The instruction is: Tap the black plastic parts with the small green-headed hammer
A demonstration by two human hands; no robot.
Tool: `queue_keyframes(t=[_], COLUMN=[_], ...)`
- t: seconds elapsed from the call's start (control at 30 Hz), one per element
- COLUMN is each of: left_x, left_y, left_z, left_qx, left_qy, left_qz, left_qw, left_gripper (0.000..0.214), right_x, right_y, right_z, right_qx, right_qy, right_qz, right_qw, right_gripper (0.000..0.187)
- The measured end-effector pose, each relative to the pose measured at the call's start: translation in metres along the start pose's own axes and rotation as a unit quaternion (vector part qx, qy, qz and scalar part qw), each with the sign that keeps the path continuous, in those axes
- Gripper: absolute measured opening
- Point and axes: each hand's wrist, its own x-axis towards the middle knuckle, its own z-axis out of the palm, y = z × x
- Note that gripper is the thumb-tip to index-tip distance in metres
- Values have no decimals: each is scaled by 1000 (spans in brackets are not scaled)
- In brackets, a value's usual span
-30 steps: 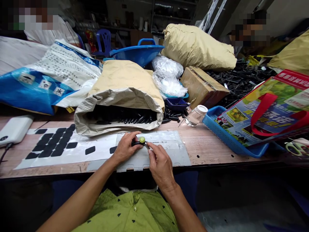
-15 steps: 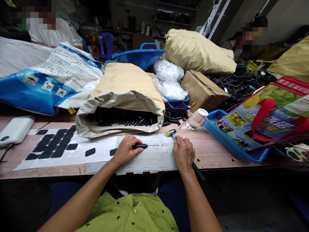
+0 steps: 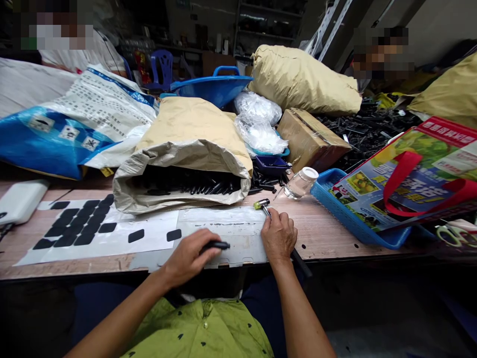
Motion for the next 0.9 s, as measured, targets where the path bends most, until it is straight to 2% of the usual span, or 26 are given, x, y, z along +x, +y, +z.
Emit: queue_keyframes(t=[0.1,0.17,0.27,0.37,0.43,0.5,0.57,0.63,0.7,0.77,0.8,0.83,0.87,0.9], left_x=[-36,-54,-67,-68,-67,-67,-64,-58,-45,-25,-14,-2,10,21], left_y=[23,22,-5,-42,-57,-57,-43,-19,7,23,24,20,12,1], left_z=[12,25,50,69,74,71,58,36,6,-29,-46,-63,-78,-91], left_qx=[-69,-74,-56,-15,5,17,29,24,-14,-105,-125,-112,-70,-2], left_qy=[-133,-191,-206,-209,-215,-230,-263,-308,-337,-326,-279,-201,-98,15], left_qz=[-5,-34,-156,-290,-333,-334,-301,-232,-143,-83,-69,-71,-86,-112], left_qw=[989,978,965,934,918,914,916,922,931,936,950,971,989,994], left_gripper=[20,19,24,40,47,52,56,52,42,36,34,33,33,32], right_x=[0,-1,-1,-1,-1,-1,0,0,0,-1,-1,0,0,0], right_y=[-1,-1,-1,0,-1,-1,-1,-1,-1,0,0,0,0,1], right_z=[0,0,0,1,1,1,1,1,1,1,1,1,1,2], right_qx=[-4,-6,-6,-6,-5,-4,-4,-4,-4,-5,-5,-6,-6,-6], right_qy=[-2,-2,0,2,3,3,3,3,2,2,1,1,1,1], right_qz=[-1,-1,0,-3,-5,-7,-6,-6,-8,-9,-9,-9,-9,-10], right_qw=[1000,1000,1000,1000,1000,1000,1000,1000,1000,1000,1000,1000,1000,1000], right_gripper=[29,29,28,28,28,28,28,29,29,29,29,29,29,29])
